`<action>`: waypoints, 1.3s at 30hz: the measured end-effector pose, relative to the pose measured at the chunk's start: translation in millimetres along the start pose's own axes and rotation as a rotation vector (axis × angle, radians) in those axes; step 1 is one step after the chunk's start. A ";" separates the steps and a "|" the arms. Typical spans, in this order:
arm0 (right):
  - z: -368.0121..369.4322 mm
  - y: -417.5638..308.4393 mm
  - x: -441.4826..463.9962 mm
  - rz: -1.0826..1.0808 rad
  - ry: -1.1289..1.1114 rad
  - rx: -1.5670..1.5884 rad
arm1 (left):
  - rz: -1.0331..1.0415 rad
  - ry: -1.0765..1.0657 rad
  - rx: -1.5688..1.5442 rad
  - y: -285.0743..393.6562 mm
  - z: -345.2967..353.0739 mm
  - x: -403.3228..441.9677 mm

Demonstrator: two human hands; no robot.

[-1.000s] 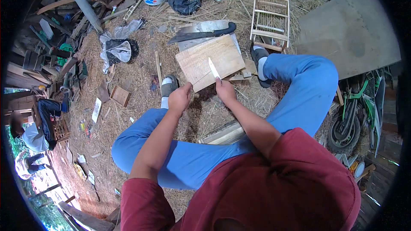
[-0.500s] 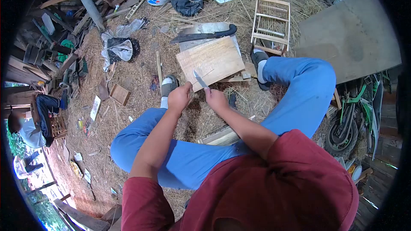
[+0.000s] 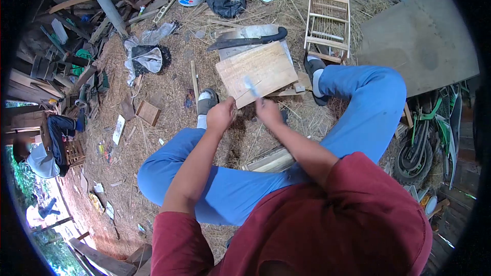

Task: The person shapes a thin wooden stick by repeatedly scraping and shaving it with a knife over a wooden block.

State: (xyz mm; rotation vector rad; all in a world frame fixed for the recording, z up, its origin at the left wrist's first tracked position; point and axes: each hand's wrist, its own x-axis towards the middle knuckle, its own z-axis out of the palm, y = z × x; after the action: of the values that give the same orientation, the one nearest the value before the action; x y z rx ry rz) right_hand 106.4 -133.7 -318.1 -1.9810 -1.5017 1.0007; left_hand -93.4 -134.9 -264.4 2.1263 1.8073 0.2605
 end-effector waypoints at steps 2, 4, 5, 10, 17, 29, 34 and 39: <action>-17.5 0.3 11.1 0.088 0.031 0.040 | -0.002 -0.027 0.011 0.2 2.9 -2.7; -3.5 -1.3 4.5 0.112 0.072 0.034 | 0.002 0.007 -0.014 1.9 2.6 -2.3; 2.5 -4.6 -5.0 0.054 0.012 -0.022 | 0.001 0.014 -0.013 2.5 1.5 -0.8; 3.1 -6.6 -7.3 -0.051 -0.082 -0.118 | -0.015 0.012 -0.005 1.2 1.9 -1.0; 7.4 -18.3 -28.6 0.009 -0.167 -0.078 | -0.034 0.034 -0.059 9.2 2.2 -1.2; -3.8 -22.6 -29.9 -0.001 -0.185 -0.096 | -0.037 0.066 -0.077 5.3 8.5 -0.4; -12.8 2.9 7.5 0.047 0.030 0.008 | -0.016 0.074 -0.075 6.0 5.8 -3.5; -12.5 -8.1 -12.5 -0.025 -0.085 -0.165 | -0.032 0.073 -0.078 5.3 7.1 -0.9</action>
State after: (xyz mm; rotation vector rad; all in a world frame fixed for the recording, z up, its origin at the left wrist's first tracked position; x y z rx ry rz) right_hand 109.3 -142.3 -300.9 -2.0494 -1.6999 0.9902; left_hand -86.2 -137.5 -268.9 2.0580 1.8382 0.3987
